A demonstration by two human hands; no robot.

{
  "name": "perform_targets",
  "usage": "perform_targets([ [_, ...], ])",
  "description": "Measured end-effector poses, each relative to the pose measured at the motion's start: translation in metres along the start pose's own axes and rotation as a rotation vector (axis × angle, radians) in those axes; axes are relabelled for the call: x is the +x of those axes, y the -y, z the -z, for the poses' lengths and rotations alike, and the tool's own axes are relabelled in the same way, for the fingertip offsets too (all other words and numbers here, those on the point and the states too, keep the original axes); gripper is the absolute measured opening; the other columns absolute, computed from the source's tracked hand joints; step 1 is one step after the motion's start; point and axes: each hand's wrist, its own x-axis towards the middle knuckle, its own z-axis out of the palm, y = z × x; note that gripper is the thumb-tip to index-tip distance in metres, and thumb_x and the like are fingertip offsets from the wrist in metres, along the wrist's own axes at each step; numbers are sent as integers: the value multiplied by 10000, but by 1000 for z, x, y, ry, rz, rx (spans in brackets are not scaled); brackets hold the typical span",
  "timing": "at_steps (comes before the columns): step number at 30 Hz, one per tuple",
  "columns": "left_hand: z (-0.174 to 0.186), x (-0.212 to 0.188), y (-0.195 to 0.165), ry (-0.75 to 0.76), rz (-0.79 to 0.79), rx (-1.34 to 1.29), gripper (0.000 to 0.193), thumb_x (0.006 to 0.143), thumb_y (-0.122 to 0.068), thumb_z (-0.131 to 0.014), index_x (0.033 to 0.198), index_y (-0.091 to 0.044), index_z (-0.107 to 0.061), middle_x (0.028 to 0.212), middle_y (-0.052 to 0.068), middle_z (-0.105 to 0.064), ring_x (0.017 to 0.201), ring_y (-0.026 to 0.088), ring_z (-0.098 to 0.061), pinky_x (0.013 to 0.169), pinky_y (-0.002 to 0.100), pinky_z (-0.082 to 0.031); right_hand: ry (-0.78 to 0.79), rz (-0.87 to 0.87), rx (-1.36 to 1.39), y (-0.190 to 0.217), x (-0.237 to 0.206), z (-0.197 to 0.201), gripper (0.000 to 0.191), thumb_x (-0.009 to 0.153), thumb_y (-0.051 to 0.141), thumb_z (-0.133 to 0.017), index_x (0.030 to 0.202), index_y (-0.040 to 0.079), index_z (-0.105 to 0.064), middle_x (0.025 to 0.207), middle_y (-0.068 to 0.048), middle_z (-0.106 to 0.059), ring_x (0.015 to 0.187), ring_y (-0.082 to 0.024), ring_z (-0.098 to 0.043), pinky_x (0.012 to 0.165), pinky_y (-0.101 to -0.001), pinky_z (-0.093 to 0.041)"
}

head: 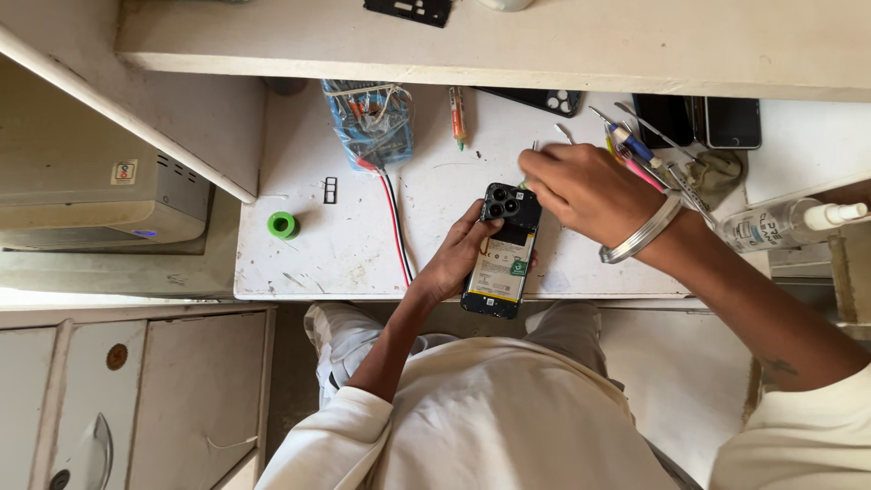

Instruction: The person pries open the back of a smartphone at a repair workbench, removes the back cover, and works on the internal components. They use a small pry tool and tweezers on the phone, set the cover aside, and later use a metal spatula-like tool on the exposed internals while holding the phone.

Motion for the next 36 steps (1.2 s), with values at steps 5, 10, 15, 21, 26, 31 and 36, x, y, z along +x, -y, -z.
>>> perform_targets([
  [5, 0, 2, -2, -7, 21, 25, 366, 1072, -142, -401, 1433, -81, -391, 1093, 185, -692, 914, 290, -752, 785, 403, -643, 87, -152, 28, -3, 0, 5, 144, 937, 161, -667, 956, 41, -590, 768, -153, -639, 720, -340, -667, 640, -452, -513],
  [10, 1, 0, -1, -17, 19, 28, 362, 1071, -143, -407, 1430, -91, -399, 1104, 176, -689, 924, 285, -750, 789, 401, -642, -40, -49, -18, 2, -3, 0, 109, 917, 102, -653, 972, 22, -602, 858, -153, -673, 740, -332, -679, 637, -443, -527],
  [15, 0, -2, 1, -23, 28, -1, 349, 1081, -141, -421, 1424, -79, -404, 1123, 179, -691, 941, 274, -750, 810, 398, -644, 40, -210, -14, 2, -6, -5, 254, 838, 167, -778, 999, 23, -645, 845, -149, -678, 723, -317, -695, 618, -429, -537],
  [21, -1, -6, -1, -15, 6, 41, 359, 1072, -146, -412, 1425, -82, -403, 1109, 178, -694, 930, 277, -755, 799, 396, -642, -47, 9, 95, 0, -9, -3, 111, 849, -9, -655, 954, 20, -633, 919, -175, -677, 712, -298, -676, 632, -397, -530],
  [26, -1, -5, 0, -5, 15, 46, 351, 1074, -150, -411, 1419, -81, -402, 1095, 182, -700, 926, 281, -754, 795, 397, -647, 73, -195, -86, -2, -6, 3, 201, 935, 192, -734, 1006, 31, -637, 800, -134, -672, 707, -288, -690, 656, -389, -538],
  [31, -1, -6, 2, -4, -2, 21, 354, 1077, -143, -419, 1425, -76, -401, 1111, 174, -696, 939, 278, -753, 806, 399, -647, 65, -225, -66, 3, -5, 1, 76, 943, 121, -697, 993, 65, -685, 821, -114, -663, 697, -268, -690, 644, -384, -534],
  [36, 0, -8, 3, -28, 8, 96, 363, 1084, -150, -421, 1441, -80, -406, 1129, 194, -699, 951, 276, -749, 811, 393, -643, -43, -51, 130, 6, -12, -5, 138, 826, 50, -685, 954, 15, -650, 893, -138, -651, 678, -242, -698, 577, -371, -544],
])
